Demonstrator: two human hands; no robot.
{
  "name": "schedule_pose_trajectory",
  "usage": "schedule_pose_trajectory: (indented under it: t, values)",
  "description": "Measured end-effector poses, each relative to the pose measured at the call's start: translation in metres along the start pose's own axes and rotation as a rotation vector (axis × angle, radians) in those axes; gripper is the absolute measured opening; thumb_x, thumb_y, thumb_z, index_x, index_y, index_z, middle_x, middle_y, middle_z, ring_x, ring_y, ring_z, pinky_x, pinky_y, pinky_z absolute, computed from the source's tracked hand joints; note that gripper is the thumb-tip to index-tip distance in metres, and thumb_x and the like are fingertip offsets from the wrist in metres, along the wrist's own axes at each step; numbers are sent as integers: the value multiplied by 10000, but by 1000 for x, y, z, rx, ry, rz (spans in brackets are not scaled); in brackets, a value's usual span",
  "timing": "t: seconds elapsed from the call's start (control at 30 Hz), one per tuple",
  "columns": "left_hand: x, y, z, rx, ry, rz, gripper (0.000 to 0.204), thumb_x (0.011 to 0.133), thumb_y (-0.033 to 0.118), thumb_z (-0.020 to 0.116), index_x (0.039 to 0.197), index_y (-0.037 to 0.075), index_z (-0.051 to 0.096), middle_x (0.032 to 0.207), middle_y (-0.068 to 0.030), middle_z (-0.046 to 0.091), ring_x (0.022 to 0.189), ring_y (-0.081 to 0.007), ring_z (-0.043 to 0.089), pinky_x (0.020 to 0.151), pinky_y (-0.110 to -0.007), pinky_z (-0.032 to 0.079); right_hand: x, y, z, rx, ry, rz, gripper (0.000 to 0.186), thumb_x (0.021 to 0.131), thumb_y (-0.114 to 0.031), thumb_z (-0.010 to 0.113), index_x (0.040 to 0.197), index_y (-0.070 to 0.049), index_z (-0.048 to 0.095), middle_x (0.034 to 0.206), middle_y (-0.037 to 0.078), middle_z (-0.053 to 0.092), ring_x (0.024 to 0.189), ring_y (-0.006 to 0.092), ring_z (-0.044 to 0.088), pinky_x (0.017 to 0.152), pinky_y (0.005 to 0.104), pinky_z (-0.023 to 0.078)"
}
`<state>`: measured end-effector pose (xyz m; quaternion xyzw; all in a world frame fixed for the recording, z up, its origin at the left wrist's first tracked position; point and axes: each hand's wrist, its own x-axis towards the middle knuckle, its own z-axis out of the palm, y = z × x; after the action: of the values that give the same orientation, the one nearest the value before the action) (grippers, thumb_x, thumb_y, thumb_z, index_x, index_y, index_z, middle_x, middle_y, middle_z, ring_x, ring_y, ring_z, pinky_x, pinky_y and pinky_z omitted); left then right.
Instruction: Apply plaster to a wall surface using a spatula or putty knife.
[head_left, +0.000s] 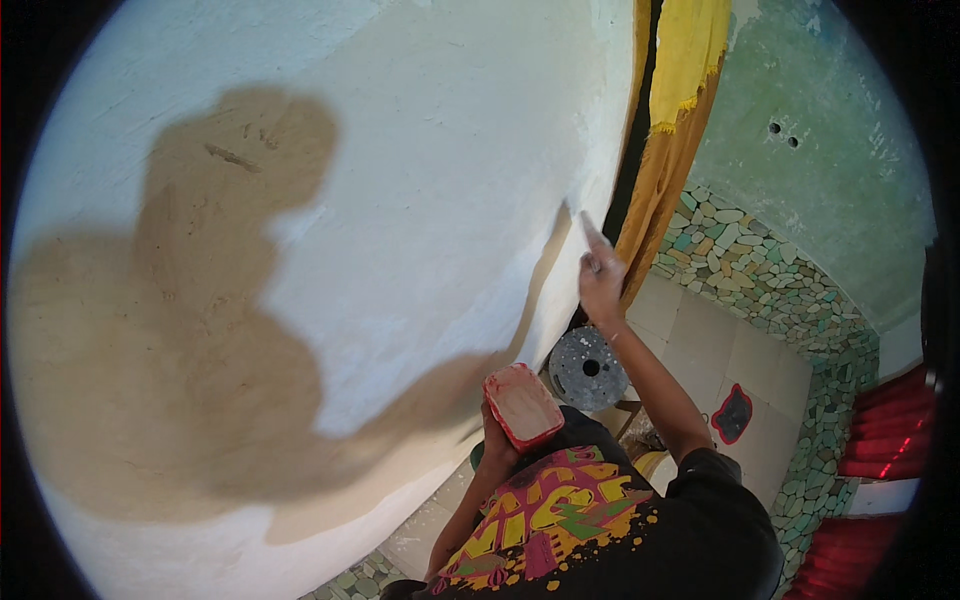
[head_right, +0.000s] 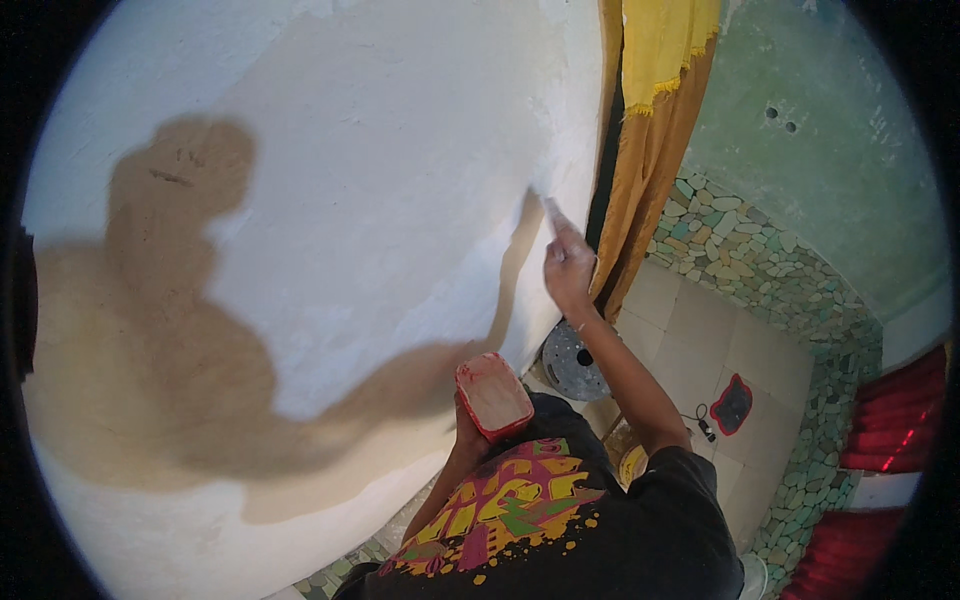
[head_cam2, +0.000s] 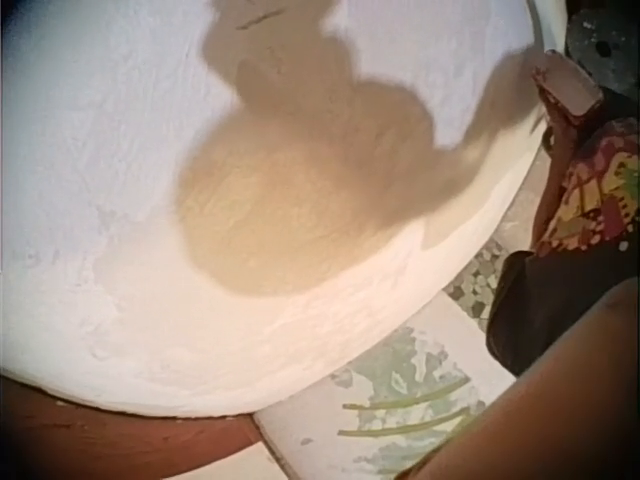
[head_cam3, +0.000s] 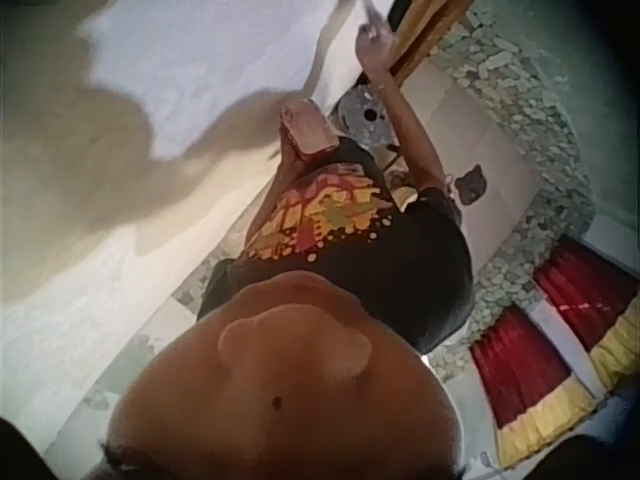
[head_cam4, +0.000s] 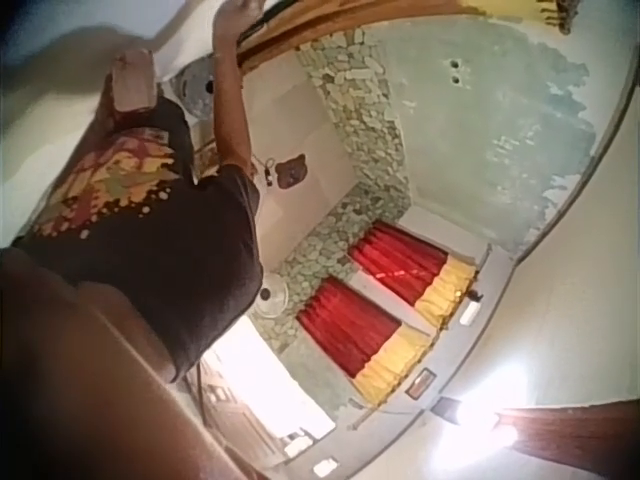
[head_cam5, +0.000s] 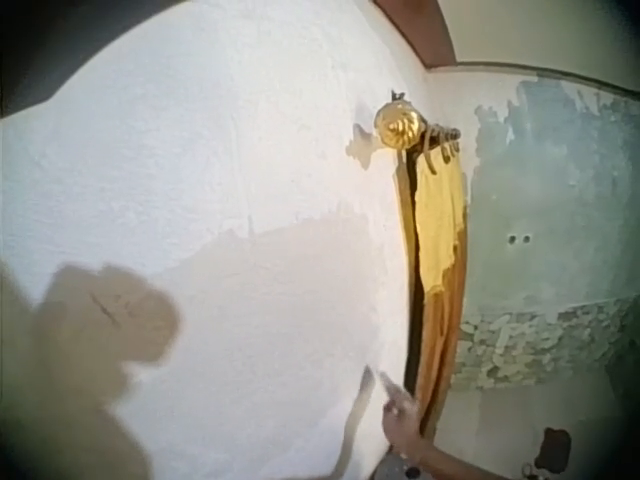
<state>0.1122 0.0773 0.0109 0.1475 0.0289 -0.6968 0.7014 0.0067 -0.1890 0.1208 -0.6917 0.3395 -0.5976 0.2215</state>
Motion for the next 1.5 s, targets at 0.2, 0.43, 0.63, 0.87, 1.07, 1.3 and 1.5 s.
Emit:
schedule_pose_trajectory:
  t: [0.2,0.43,0.63,0.87,1.07,1.3,1.5]
  values:
    - [0,4,-2,-81,-73,-34,705,944,616,552,1440,118,494,1343,-115,622,1213,-315,612,1060,-534,486,124,-100,-22,403,210,5,387,936,-5,519,1299,38,643,1129,82,718,959,136,658,841,324,536]
    - [-1,2,-8,-86,-170,-28,730,931,622,569,1448,114,482,1361,-120,611,1248,-321,595,1079,-544,473,122,-234,11,-287,122,-435,386,765,-56,658,1143,-8,714,839,177,689,822,361,674,739,408,552]
    - [-2,0,9,42,50,59,746,925,649,559,1441,115,492,1355,-119,619,1224,-308,613,1058,-542,489,42,-261,-6,294,-470,-468,379,771,-30,660,1146,-1,703,953,187,717,873,328,703,816,379,581]
    - [-7,-2,-4,-45,-60,-8,700,952,636,515,1420,116,517,1336,-115,633,1203,-309,624,1044,-540,498,137,-224,-14,730,-381,171,353,906,-74,631,1210,107,618,1062,206,718,885,225,737,756,335,642]
    - [-12,-4,6,-26,-49,5,724,925,643,564,1416,114,519,1320,-117,641,1203,-313,624,1044,-539,499,229,-117,-70,606,-17,139,323,880,-93,660,1128,113,654,949,130,723,717,187,714,601,296,593]
    - [-9,-7,-19,-40,-23,49,727,919,635,583,1416,108,518,1314,-119,642,1202,-313,626,1036,-540,508,241,-107,-67,165,177,-43,238,865,-142,711,1007,48,726,851,74,732,710,137,670,676,305,547]
    - [-8,-9,-8,-28,-34,-2,710,937,621,553,1417,100,514,1321,-123,636,1209,-312,622,1044,-527,504,153,-195,-5,50,168,-325,237,822,-86,678,1033,-51,780,794,155,726,694,269,720,669,370,572]
